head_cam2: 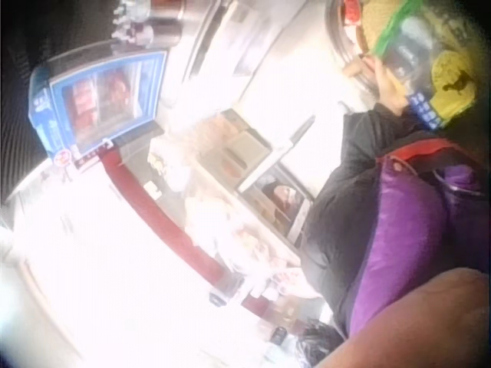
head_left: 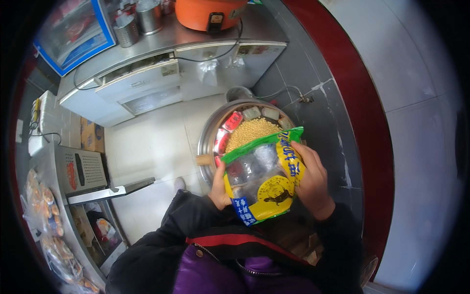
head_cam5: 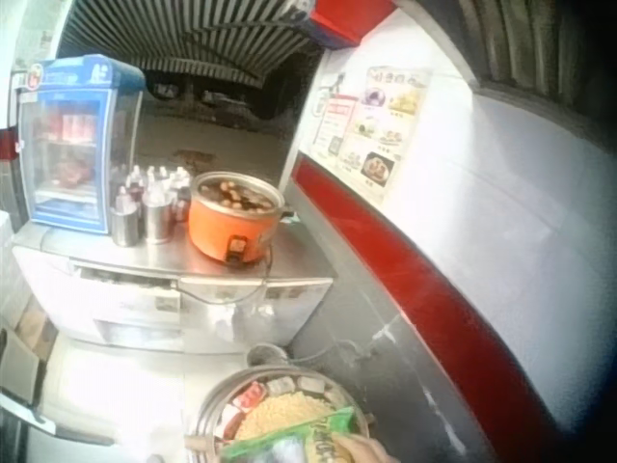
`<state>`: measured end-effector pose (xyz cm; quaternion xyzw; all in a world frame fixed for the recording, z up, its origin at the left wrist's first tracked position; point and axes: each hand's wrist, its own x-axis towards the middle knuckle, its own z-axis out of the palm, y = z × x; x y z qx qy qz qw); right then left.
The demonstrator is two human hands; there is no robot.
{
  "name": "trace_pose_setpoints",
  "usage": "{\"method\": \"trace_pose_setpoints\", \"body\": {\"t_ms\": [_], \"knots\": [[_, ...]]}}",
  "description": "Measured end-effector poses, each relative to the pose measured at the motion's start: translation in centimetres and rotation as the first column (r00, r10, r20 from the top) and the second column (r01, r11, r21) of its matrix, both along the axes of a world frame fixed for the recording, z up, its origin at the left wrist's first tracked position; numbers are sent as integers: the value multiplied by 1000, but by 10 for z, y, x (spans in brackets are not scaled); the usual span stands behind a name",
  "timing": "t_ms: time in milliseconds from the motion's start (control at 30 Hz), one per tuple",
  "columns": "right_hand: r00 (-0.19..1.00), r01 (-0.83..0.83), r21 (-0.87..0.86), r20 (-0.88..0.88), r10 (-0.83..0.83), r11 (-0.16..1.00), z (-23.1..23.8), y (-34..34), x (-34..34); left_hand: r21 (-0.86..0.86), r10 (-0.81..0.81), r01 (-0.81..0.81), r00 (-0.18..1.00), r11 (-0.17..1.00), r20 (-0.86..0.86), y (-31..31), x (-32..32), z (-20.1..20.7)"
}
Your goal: The person spreads yellow beans in a large round steamer basket, then retrieves several packaged food items from a refrigerator and places them on the steamer. The person then picks up a tray of eggs and moves it across the room.
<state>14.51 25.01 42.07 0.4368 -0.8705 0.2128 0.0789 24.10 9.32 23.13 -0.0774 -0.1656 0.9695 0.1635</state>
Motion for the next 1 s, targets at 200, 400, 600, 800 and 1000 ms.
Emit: {"method": "trace_pose_setpoints", "body": {"t_ms": [200, 400, 600, 800, 1000], "knots": [[970, 114, 95, 203, -131, 989, 20, 2, 4, 113, 168, -156, 980, 981, -110, 0, -5, 7], [988, 150, 123, 3, -151, 981, 14, -3, 20, -118, 295, -310, 947, 943, -124, -9, -20, 1], [898, 335, -55, 321, -301, 941, -22, 4, 31, -180, 308, -312, 950, 933, -52, -10, -19, 0], [350, 684, -251, 937, -7, 685, -52, -2, 28, -200, 309, -341, 934, 918, -179, -16, -13, -8], [741, 470, -220, 625, -247, 855, -64, -5, 26, -244, 349, -386, 919, 890, -184, -22, -9, -22]]}}
